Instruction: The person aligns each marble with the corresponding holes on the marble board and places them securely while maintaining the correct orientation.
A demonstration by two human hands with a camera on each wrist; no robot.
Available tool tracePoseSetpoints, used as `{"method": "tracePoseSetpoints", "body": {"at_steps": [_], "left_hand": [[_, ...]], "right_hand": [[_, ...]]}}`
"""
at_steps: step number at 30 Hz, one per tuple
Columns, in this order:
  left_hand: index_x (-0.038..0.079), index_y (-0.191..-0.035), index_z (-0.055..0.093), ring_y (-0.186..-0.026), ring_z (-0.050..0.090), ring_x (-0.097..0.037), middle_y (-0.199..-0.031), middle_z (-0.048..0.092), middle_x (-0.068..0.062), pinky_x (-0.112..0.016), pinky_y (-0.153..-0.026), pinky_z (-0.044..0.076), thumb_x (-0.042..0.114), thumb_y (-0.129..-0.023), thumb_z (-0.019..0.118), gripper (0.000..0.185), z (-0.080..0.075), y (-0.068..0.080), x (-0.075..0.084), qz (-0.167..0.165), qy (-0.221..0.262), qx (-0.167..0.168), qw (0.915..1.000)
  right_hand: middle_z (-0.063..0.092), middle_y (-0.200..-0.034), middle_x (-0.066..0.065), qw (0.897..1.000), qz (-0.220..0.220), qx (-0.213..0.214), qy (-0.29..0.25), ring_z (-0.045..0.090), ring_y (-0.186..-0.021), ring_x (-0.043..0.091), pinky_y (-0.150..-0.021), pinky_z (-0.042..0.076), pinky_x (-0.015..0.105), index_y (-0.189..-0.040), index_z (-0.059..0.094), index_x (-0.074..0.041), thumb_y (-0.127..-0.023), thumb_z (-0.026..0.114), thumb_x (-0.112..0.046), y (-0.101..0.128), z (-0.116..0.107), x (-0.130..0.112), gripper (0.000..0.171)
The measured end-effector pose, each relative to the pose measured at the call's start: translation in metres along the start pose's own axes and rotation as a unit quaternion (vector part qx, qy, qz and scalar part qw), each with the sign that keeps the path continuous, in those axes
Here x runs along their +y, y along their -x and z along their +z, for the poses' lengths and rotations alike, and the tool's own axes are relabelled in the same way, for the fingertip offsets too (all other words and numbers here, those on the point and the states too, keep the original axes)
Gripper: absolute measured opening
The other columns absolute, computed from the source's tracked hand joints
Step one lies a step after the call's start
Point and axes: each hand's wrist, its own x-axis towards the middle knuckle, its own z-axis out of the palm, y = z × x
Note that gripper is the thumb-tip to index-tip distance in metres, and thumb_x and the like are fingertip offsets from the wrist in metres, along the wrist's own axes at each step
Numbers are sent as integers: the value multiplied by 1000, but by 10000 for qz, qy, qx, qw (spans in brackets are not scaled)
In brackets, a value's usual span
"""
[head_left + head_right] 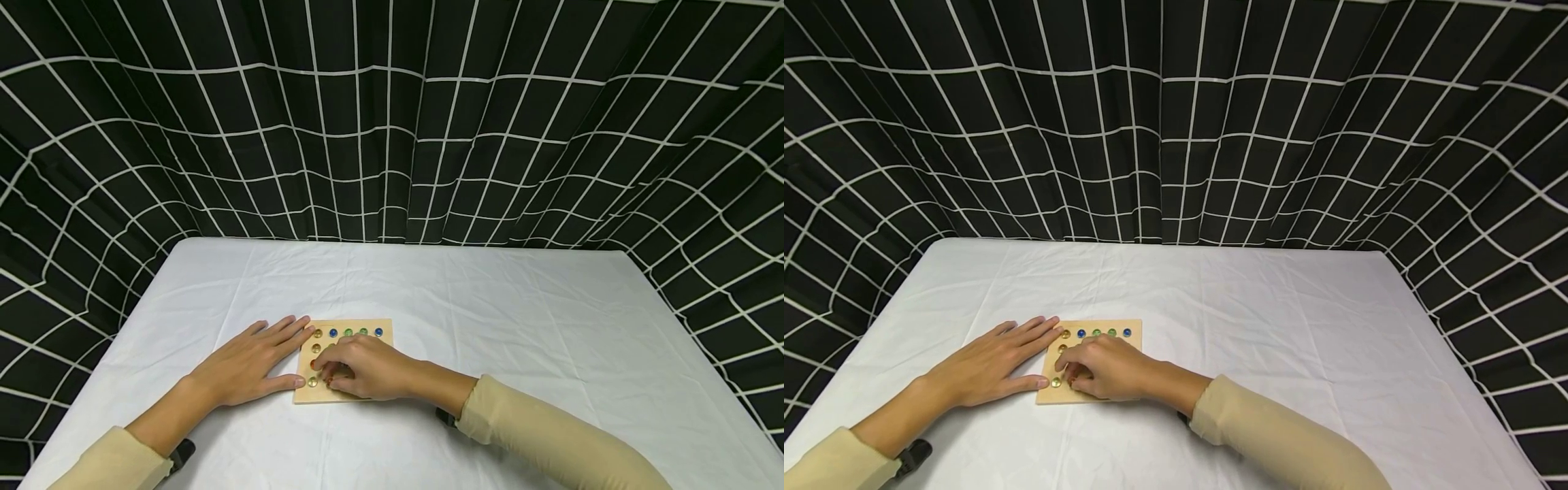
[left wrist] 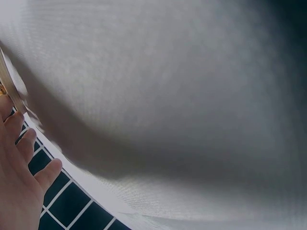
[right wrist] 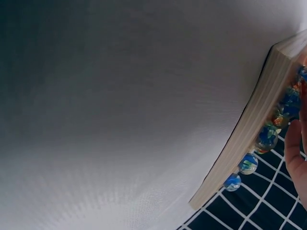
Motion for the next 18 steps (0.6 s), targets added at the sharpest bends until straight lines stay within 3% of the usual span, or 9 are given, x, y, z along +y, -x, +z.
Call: {"method": "tracePoseSetpoints", "body": {"at_steps": [11, 18], "left_hand": [[19, -157, 34, -146, 32, -25, -161, 30, -2, -58, -113, 30, 70, -95, 44, 81, 1, -2, 1, 32, -41, 34, 10000], [20, -157, 34, -147, 31, -26, -161, 30, -2, -58, -114, 29, 72, -94, 41, 82, 1, -1, 2, -57, -105, -33, 9999]], "right_hand": [[72, -97, -5, 9998, 35, 189, -82, 63, -90, 5, -89, 46, 19, -114, 71, -9, -91, 73, -10, 6, -12, 1, 23], [72, -104, -2, 9976, 469, 509, -99, 65, -94, 14, -92, 48, 29, -118, 70, -8, -90, 74, -13, 34, -37, 8, 28]]}}
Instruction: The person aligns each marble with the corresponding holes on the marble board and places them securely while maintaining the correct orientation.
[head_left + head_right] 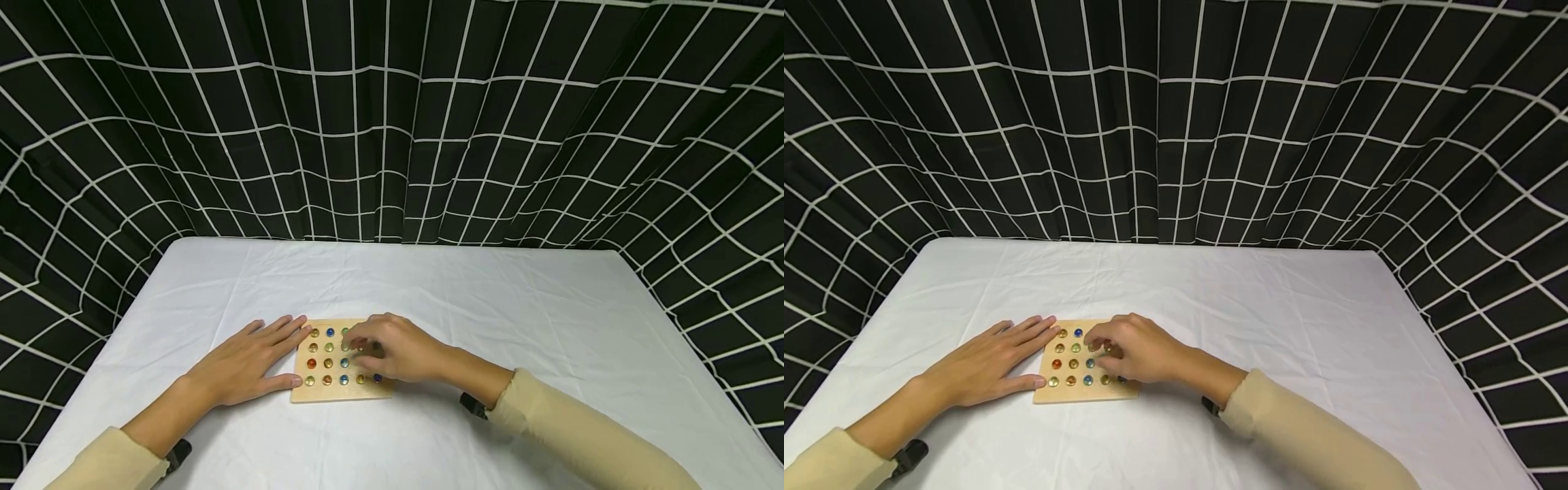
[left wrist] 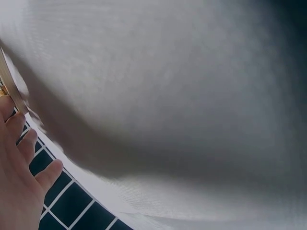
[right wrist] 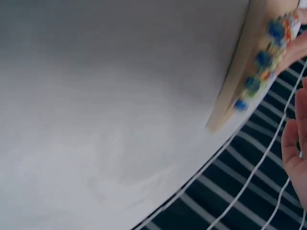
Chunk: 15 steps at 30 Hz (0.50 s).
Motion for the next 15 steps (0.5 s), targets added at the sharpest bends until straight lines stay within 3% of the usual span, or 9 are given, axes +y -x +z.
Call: {"method": "tracePoseSetpoints", "body": {"at_steps": [5, 10, 15], "left_hand": [[20, -157, 34, -146, 32, -27, -161, 32, -3, -59, -114, 30, 71, -94, 43, 82, 1, -3, 1, -26, 35, 9, 10000], [18, -154, 40, -145, 34, -31, -159, 36, -6, -61, -112, 30, 71, -94, 44, 80, -3, -7, 2, -104, 161, 21, 9998], [14, -152, 44, -143, 36, -35, -156, 39, -11, -63, -112, 29, 65, -97, 46, 75, -13, -14, -2, -389, 121, 222, 9989]], "right_hand": [[72, -111, 1, 9983, 457, 333, 174, 64, -99, 17, -93, 49, 37, -120, 69, -8, -90, 73, -13, 31, -20, 20, 30], [68, -120, 2, 9906, 777, 821, 776, 66, -102, 20, -90, 52, 39, -125, 66, -8, -89, 75, -16, 63, -38, 40, 38], [62, -130, 8, 9772, 1182, 758, 1591, 60, -117, 27, -97, 47, 52, -136, 57, -7, -88, 77, -23, 90, -54, 62, 54]]}}
